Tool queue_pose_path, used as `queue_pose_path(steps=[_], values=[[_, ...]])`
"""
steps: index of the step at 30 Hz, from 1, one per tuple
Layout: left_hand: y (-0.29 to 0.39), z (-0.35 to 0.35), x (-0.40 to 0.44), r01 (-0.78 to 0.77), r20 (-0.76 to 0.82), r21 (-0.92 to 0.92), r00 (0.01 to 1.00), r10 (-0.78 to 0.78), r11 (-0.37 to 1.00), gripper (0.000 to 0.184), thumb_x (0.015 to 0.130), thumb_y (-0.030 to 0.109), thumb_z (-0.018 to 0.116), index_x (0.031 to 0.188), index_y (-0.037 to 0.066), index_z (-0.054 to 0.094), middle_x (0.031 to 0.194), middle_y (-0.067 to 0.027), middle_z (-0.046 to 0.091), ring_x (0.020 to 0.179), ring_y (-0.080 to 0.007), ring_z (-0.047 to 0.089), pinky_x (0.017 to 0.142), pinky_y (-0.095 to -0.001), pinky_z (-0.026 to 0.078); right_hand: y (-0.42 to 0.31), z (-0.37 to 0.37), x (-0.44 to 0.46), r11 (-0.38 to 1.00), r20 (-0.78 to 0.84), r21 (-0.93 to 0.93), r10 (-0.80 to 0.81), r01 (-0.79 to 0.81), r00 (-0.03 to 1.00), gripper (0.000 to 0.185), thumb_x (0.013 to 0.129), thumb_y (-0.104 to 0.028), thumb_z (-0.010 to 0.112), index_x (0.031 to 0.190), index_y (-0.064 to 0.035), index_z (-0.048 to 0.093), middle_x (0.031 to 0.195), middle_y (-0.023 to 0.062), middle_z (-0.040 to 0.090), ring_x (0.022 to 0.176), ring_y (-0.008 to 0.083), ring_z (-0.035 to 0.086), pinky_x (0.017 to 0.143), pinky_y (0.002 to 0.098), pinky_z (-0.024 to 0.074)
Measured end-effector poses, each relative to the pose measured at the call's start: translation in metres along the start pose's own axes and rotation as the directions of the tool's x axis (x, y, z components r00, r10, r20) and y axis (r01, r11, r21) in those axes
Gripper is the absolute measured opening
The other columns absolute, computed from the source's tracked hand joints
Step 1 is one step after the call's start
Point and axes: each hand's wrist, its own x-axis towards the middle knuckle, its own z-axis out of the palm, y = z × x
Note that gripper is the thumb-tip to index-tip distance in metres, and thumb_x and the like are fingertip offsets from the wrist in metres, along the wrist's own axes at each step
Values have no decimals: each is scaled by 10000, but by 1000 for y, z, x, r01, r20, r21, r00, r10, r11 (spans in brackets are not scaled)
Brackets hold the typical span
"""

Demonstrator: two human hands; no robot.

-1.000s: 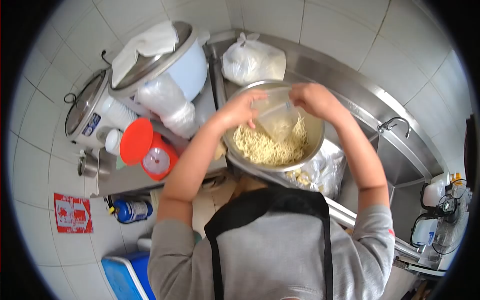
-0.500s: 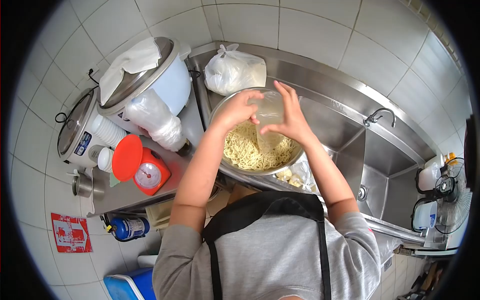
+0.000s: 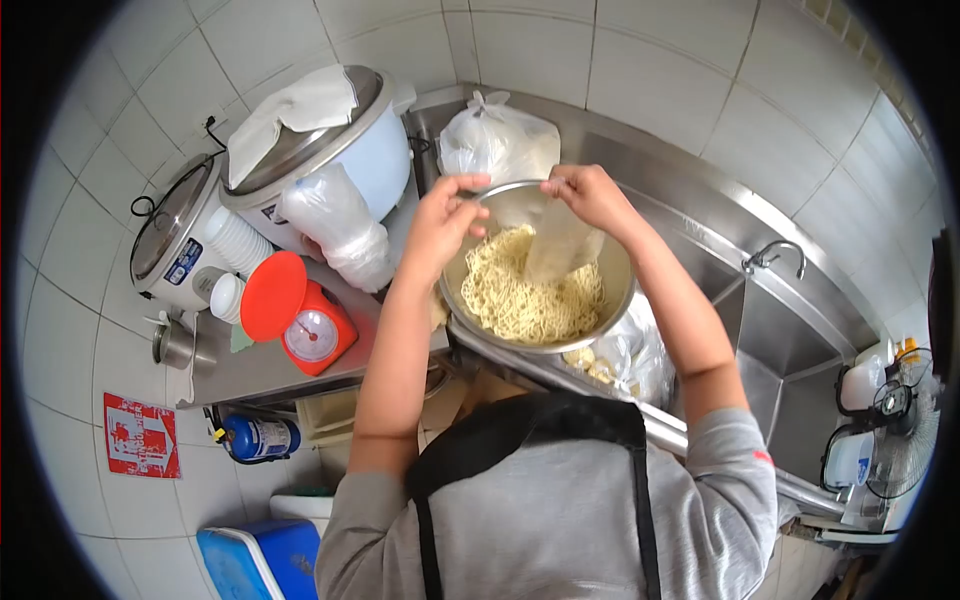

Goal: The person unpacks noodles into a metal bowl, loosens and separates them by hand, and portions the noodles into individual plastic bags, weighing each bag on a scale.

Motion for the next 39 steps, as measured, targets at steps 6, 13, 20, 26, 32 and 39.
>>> queue_pose_path(steps=[6,13,20,26,32,39], values=[[-30,-9,-4,118,64,126,990,-126,985,300,836,83,568,1132,52,533,1034,-55,568,856,-125,554,780,-257,468,3,9,-9,1000,-56,10,-13,14,998,263,865,-250,594,781,-2,581,557,116,472,519,150,409,519,314,385],[-44,59,18,-157,550,266,835,-16,951,584,748,309,704,1215,43,476,1185,-100,533,1077,-217,512,899,-332,415,-51,-5,3,952,211,157,-294,264,932,208,843,-201,614,765,-10,589,572,108,474,524,153,402,524,318,379],[-97,93,31,-205,276,298,953,121,932,611,738,346,690,1203,26,455,1155,-130,536,1032,-220,521,881,-356,424,-51,13,2,927,276,251,-343,277,898,211,830,-209,622,760,-12,589,626,109,546,566,199,497,573,312,420],[-116,98,40,-226,78,210,974,214,951,548,764,330,667,1181,38,463,1128,-106,534,1031,-209,514,882,-350,421,-50,18,-14,945,41,43,-325,324,945,130,787,-151,640,770,-24,614,659,134,578,623,252,576,609,343,450],[-124,90,44,-171,160,-25,972,172,985,425,815,273,623,1142,46,472,1068,-74,528,1015,-183,505,873,-336,420,-38,51,-44,962,-46,-48,-273,271,961,121,714,-51,648,830,-75,672,774,108,635,756,287,615,711,383,470],[-88,81,34,-273,246,-283,906,345,919,268,871,163,561,1097,50,472,1014,-43,509,969,-145,493,859,-298,421,-44,5,-34,964,-199,59,-243,259,950,381,651,-166,722,1017,-100,639,911,46,549,892,240,502,860,353,361]])
